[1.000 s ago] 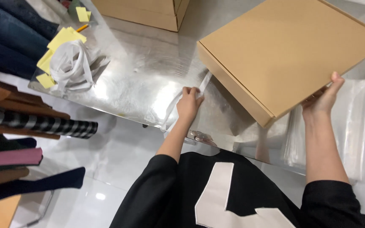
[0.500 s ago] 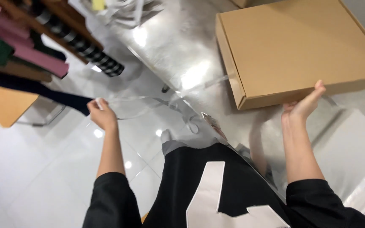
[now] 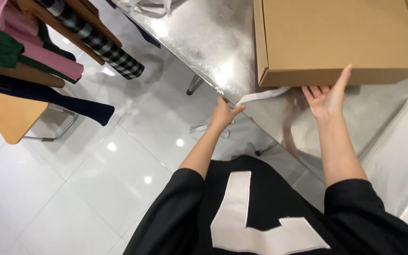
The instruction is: The person hangs a pair of dark blue pants on a hanger and places it on a clothing rack. They then fold a clear plastic bag and place it into a cardboard box. Finally, they tie a white ribbon around the box and open another box to reveal packaged items.
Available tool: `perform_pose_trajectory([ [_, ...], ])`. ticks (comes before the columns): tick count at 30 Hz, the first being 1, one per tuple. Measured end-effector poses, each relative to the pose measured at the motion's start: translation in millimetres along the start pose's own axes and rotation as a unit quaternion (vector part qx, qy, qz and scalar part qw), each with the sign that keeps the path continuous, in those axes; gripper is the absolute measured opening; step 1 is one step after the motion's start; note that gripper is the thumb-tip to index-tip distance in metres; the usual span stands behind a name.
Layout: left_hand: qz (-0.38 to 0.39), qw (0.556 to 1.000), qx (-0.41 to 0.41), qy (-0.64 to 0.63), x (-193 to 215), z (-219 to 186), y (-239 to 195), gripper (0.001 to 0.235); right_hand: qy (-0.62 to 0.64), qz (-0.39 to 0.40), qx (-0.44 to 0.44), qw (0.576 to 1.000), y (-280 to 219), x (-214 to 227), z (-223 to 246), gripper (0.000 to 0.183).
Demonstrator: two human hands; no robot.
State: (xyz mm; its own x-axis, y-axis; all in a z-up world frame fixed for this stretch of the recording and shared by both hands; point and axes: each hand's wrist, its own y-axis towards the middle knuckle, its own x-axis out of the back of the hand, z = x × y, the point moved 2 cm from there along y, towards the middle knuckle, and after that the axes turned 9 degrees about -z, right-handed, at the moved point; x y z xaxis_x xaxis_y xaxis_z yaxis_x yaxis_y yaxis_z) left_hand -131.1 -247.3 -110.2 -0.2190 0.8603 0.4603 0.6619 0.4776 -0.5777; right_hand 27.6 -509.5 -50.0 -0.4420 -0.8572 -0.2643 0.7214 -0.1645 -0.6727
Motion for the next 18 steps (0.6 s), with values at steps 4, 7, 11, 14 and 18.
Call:
perform_pose_trajectory([
  [4,0.025,0.997,-0.068,0.002,-8.6,63.7,34.6,0.066,0.074,0.111,-0.01,0.991,16.1,18.1,-36.4,0.144],
  [7,-0.014,0.991,-0.127,0.035,34.3,121.3,58.4,0.025,0.037,0.109,-0.027,0.993,4.9,19.5,-59.8,0.157],
  [11,-0.162,0.986,-0.022,-0.026,157.5,200.2,79.8,0.033,0.089,0.093,-0.03,0.991,22.6,21.9,-89.2,0.138],
  [14,-0.221,0.975,-0.018,-0.011,239.0,216.4,53.2,0.041,0.126,0.057,-0.013,0.99,86.6,48.7,-132.4,0.107],
  [18,-0.218,0.975,-0.033,-0.032,285.6,216.0,18.5,0.062,0.107,0.059,-0.017,0.992,70.8,24.4,-182.1,0.06],
])
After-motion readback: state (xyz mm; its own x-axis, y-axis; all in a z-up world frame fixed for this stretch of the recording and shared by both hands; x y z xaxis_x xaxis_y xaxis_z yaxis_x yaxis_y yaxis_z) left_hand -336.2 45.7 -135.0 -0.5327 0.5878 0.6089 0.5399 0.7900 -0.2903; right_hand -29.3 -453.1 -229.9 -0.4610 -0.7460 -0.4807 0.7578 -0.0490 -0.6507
